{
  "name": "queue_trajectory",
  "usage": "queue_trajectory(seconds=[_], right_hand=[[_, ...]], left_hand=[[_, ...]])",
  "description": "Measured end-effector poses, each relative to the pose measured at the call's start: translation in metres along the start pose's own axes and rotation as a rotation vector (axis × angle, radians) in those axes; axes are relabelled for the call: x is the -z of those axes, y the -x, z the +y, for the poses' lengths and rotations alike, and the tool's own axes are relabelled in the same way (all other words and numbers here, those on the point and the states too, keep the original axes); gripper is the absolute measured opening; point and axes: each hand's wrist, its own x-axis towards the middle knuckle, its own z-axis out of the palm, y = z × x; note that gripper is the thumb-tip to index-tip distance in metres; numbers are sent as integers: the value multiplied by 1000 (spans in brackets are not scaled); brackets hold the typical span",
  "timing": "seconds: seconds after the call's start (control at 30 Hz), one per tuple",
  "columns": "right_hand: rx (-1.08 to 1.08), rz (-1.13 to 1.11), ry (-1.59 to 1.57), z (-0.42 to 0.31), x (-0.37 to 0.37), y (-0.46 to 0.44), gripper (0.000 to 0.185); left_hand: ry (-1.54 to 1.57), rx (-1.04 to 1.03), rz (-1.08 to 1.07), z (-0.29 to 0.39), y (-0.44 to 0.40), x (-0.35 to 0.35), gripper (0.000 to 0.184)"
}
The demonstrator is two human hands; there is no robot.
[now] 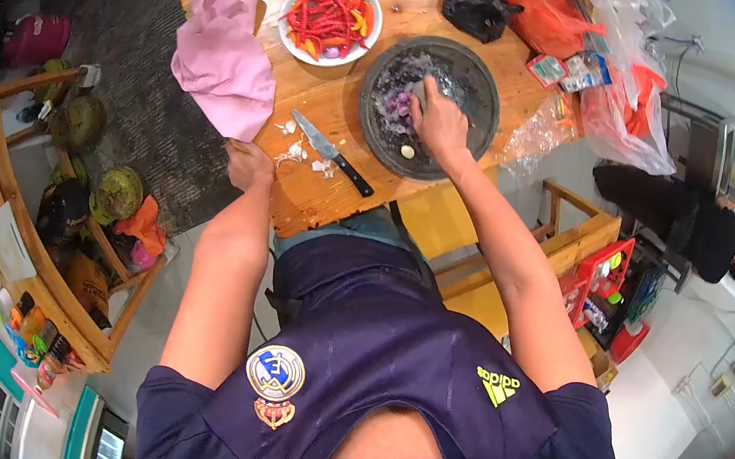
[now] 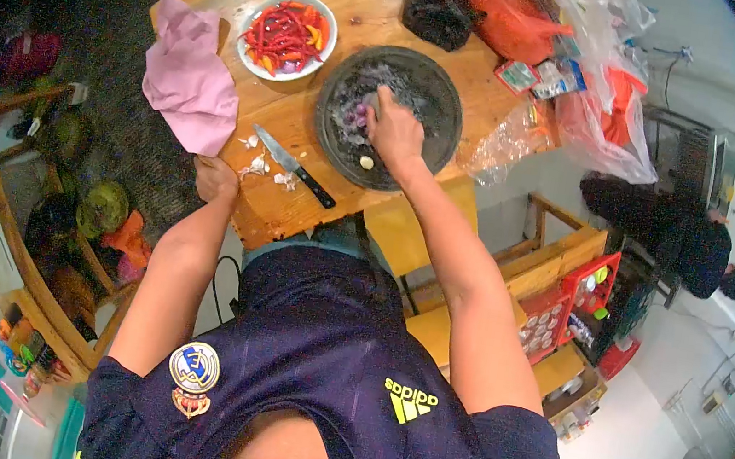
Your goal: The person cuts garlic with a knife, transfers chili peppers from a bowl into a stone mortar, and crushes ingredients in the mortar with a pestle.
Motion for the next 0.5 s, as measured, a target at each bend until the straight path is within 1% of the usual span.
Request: queue_trajectory(seconds=[0.07,0.13,0.17,0.3,0.4,0.43,0.5], right_hand=[[-37,-16,-17,-1,4,5,28],[-35,-2,-34,-2,4,-2,28],[25,75,-27,1,-7,1,29],[55,30,67,3,-4,2,31],[45,5,-59,8,-3,-5,28],[-19,-52,-94,8,1,-8,33],[-22,-48,-119,24,-6,-44,38]], left_hand=[[-21,17,-5,-2,1,-2,45],[18,-19,45,0,1,-1,45],[17,-27,63,-2,-1,-5,45],[21,-12,58,-6,0,-10,46],[4,-18,49,-6,-1,-9,45],[7,-20,49,-1,-4,-10,45],[-17,-27,35,-8,-3,-9,44]])
